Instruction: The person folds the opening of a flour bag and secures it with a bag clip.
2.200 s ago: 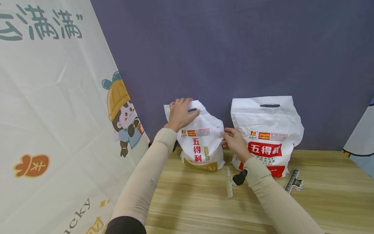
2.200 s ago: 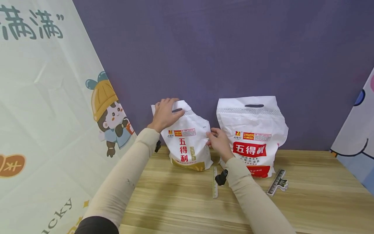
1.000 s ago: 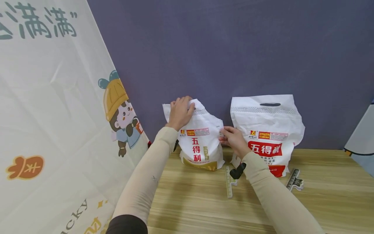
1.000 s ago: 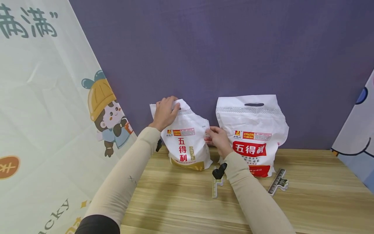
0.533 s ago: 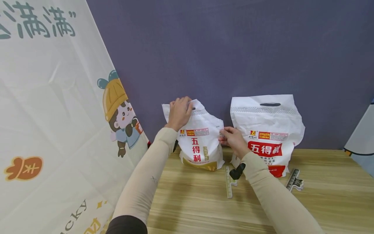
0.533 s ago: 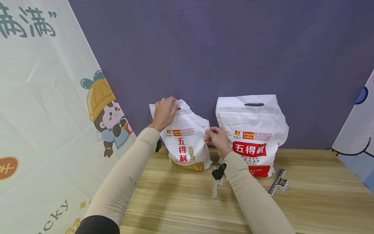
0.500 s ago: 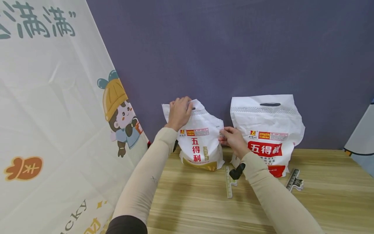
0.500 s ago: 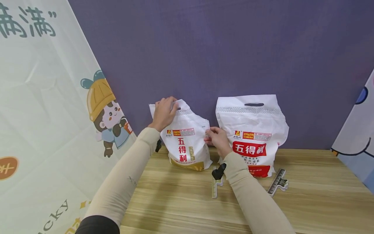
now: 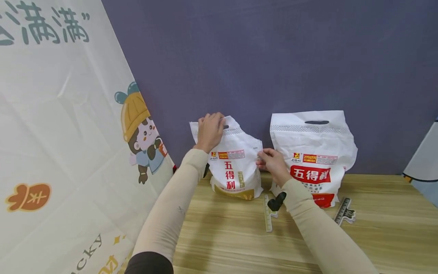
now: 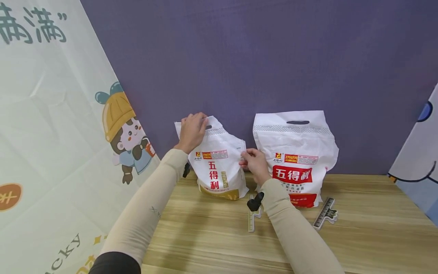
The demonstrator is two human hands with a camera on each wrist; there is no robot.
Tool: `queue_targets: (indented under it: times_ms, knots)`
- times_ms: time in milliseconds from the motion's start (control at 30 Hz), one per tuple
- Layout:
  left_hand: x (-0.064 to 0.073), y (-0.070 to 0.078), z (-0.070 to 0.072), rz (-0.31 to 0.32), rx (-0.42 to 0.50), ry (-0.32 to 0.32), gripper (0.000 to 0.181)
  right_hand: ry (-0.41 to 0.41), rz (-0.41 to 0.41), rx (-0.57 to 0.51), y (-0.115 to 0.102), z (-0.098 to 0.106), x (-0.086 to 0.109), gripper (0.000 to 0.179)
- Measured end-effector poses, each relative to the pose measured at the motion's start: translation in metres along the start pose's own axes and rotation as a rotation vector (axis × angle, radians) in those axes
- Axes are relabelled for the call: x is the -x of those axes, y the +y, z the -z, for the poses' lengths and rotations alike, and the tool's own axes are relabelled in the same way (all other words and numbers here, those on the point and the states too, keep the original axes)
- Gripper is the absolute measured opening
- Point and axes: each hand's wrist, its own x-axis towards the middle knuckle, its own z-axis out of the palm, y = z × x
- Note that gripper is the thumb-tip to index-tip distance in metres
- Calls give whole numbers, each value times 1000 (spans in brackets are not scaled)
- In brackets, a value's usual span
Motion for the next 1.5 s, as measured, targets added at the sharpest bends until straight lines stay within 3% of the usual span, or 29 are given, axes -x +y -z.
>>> queue_targets:
  times_ms: [333,633,1000,1500]
  knots:
    - [-2,5,1,2,-30,15,25,64,42,7,3,-2,2,28]
    - [0,1,7,0,-12,43,23,125,97,80,4,-10,4,24]
    - [2,-4,10,6,2,63,25,157,114,98,0,-17,18,22]
    - [1,-4,6,-23,-13,115,24,185,122,115,3,-16,14,14]
